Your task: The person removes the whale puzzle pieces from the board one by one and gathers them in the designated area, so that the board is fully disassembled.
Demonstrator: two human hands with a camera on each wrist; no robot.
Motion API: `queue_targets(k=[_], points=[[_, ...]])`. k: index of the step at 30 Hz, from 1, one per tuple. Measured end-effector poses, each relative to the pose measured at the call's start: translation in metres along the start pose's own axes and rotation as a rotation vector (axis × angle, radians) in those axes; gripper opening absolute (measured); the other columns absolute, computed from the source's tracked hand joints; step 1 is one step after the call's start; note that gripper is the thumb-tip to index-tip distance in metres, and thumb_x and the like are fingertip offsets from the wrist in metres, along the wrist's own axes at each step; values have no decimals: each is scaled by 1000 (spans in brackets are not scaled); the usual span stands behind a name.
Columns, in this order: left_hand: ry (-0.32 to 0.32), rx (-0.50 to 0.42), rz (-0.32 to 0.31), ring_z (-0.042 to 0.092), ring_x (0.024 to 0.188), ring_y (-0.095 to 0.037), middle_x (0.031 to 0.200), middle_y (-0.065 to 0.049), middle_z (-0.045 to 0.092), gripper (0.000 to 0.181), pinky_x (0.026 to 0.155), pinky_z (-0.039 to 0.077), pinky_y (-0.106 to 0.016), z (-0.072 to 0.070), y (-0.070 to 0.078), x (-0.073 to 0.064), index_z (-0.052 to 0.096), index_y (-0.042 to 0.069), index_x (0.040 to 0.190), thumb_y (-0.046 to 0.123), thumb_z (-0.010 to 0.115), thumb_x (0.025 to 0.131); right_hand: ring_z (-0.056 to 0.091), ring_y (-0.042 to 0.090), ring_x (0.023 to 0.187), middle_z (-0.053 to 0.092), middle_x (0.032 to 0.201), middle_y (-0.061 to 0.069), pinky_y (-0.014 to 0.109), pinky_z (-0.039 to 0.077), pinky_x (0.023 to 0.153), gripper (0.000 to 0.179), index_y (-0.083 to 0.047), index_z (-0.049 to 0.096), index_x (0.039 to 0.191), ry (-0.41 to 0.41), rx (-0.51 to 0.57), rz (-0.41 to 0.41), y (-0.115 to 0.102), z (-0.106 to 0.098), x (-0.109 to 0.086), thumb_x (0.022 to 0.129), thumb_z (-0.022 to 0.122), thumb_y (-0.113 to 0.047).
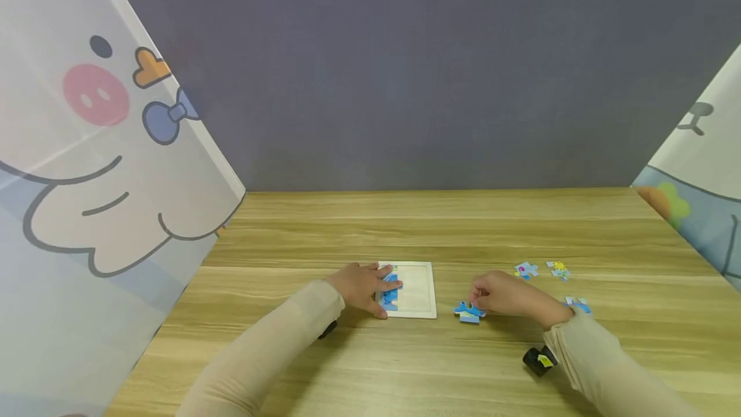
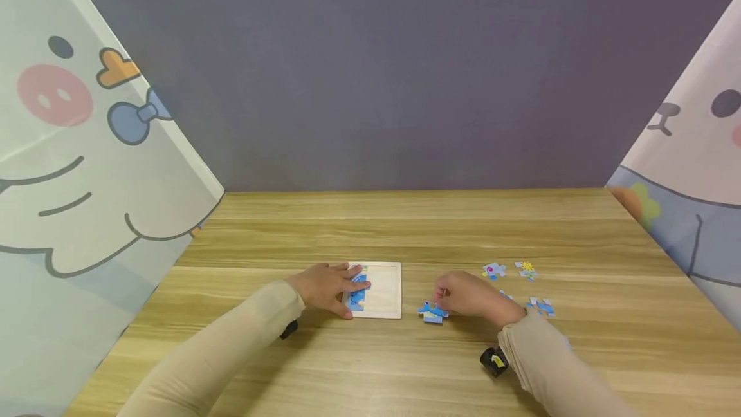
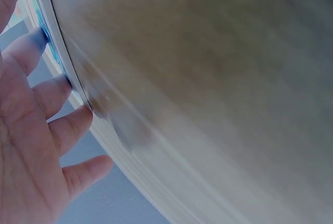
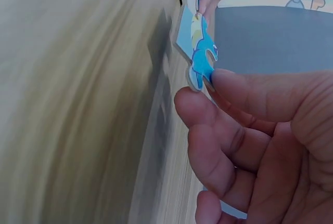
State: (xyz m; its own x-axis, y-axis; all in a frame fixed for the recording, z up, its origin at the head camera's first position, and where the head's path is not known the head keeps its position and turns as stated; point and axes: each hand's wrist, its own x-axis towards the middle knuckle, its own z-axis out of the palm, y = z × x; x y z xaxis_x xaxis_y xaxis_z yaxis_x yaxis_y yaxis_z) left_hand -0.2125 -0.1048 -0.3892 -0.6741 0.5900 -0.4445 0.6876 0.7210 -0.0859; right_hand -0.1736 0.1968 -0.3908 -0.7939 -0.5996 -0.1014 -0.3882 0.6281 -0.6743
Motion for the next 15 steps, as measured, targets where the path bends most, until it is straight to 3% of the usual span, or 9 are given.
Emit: queue_targets(k=[15], points=[[-2,-17,4,27,141,-22,158,3,20,74,106,34,-48,-2,-1,-2,31,37,150,61,58,85,40,1,57,52,68,-10,22,35,50,17,-8,60,76,9,57,-7,25,-5,-33,88,58,3]])
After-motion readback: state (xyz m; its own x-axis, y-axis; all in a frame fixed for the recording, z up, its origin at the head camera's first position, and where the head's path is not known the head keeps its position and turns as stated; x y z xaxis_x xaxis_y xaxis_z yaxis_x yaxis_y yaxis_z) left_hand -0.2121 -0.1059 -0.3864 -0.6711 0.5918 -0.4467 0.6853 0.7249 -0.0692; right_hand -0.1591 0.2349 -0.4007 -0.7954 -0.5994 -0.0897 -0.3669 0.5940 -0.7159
